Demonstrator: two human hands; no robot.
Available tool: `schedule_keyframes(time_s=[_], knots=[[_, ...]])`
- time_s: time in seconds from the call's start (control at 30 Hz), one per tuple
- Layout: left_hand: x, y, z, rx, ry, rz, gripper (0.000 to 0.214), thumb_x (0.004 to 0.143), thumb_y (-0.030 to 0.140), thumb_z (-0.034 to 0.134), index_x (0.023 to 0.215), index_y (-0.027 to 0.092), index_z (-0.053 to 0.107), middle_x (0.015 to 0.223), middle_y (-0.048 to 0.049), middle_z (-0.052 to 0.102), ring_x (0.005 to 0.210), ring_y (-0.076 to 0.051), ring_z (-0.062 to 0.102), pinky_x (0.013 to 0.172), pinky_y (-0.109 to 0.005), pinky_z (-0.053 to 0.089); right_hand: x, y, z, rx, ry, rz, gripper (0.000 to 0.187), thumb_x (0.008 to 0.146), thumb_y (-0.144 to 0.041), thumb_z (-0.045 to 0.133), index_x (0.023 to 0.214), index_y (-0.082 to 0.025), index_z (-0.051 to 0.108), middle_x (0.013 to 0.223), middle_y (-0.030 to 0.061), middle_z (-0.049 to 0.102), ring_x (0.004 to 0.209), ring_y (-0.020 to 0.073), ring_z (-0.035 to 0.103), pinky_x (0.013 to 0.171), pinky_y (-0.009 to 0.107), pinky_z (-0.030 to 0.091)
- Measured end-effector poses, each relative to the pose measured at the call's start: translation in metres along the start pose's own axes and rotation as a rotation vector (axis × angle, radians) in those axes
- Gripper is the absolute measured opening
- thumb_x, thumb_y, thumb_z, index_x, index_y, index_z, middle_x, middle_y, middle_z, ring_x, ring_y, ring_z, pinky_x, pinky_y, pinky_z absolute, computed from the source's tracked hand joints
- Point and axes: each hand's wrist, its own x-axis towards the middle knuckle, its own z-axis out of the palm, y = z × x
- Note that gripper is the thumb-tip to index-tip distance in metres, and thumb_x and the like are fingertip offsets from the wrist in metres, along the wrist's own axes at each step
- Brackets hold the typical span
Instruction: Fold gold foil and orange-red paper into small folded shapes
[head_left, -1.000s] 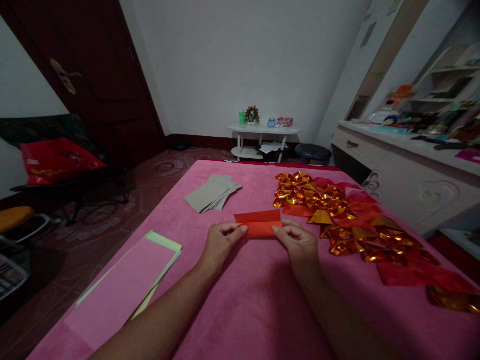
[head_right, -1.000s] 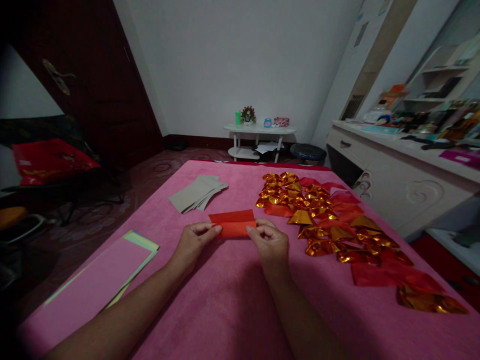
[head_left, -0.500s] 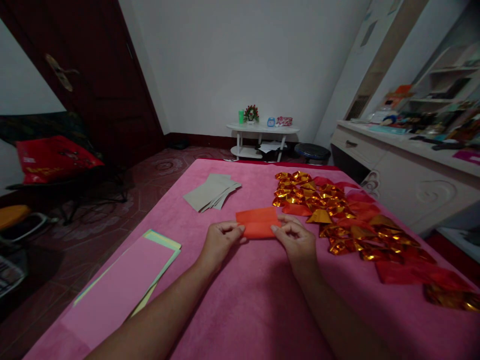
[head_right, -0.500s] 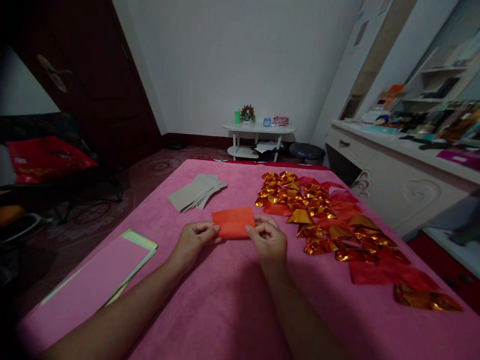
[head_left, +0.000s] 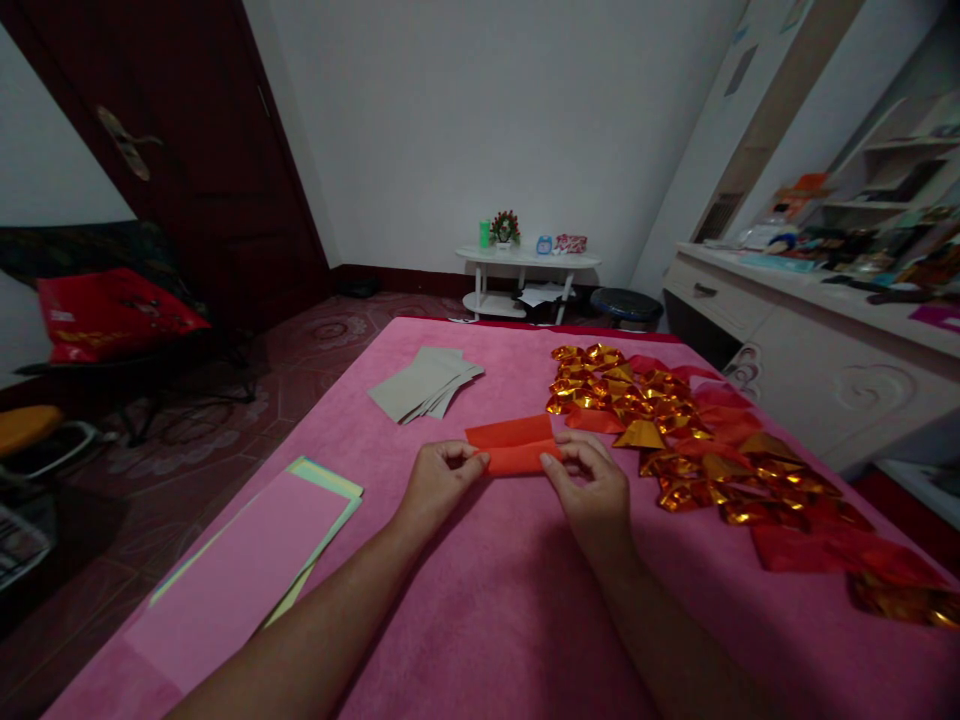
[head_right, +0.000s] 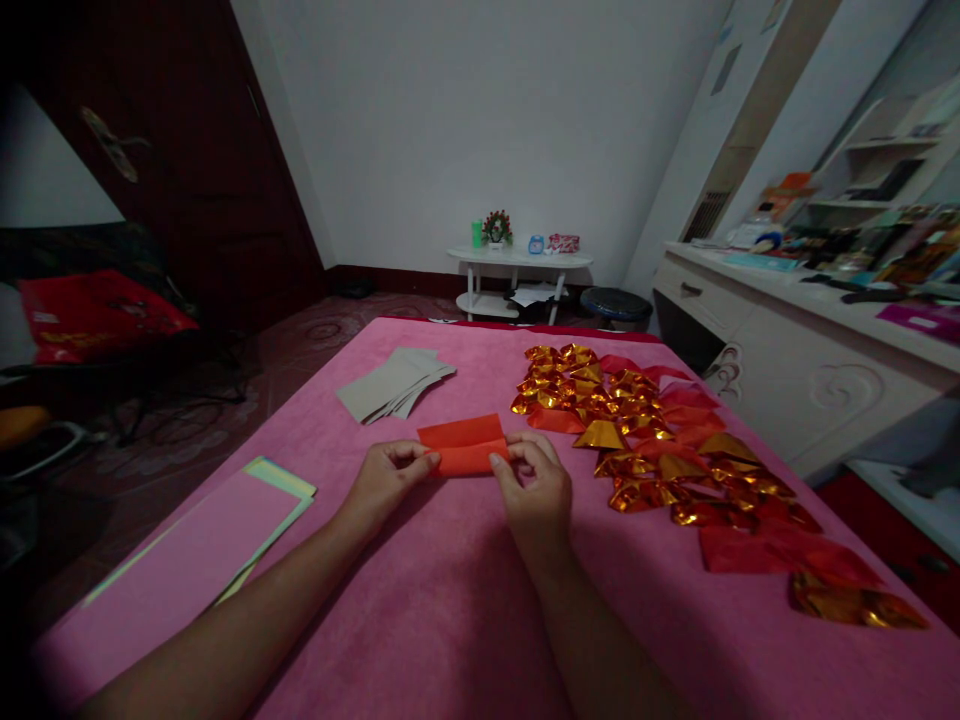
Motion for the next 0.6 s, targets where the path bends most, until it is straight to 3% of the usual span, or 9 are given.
schedule_keyframes(time_s=[0.17,0.33,0.43,0.6], knots=[[0.001,-0.001,-0.007,0.221,0.041,0.109,0.03,0.075,0.038,0.063,0.057,0.015,0.065,0.056,-0.0005,0.058,0.053,-0.011,0.049,0.051,-0.022,0.032,-0.003,0.008,0.003,-0.022,-0.124,0.054,0.021,0.072,-0.03,0.063,0.057,-0.021,0.052,0.064,0.0001,0.058,0.061,0.0152,0.055,0.06,0.026,0.044],[0.001,-0.003,-0.012,0.575,0.062,0.261,0.016,0.074,0.029,0.064,0.063,0.019,0.071,0.069,-0.004,0.066,0.067,-0.016,0.056,0.065,-0.027,0.038,-0.004,0.015,0.002,-0.163,-0.219,0.066,0.02,0.071,-0.026,0.062,0.056,-0.021,0.05,0.06,-0.0019,0.054,0.058,0.0143,0.052,0.058,0.026,0.041],[0.002,-0.001,-0.012,0.641,0.054,0.273,0.014,0.074,0.028,0.065,0.065,0.02,0.072,0.071,-0.0047,0.067,0.071,-0.018,0.057,0.068,-0.028,0.039,-0.004,0.017,0.001,-0.206,-0.228,0.036,0.016,0.073,-0.025,0.061,0.059,-0.021,0.053,0.066,-0.0006,0.056,0.064,0.0157,0.055,0.063,0.027,0.043],[0.003,0.0,-0.012,0.748,0.028,0.266,0.013,0.076,0.028,0.064,0.069,0.02,0.072,0.075,-0.0047,0.069,0.075,-0.019,0.059,0.07,-0.029,0.04,-0.003,0.009,0.0,-0.384,-0.188,-0.094,0.007,0.068,-0.02,0.066,0.065,-0.022,0.06,0.098,0.0058,0.057,0.088,0.0213,0.055,0.078,0.035,0.045]])
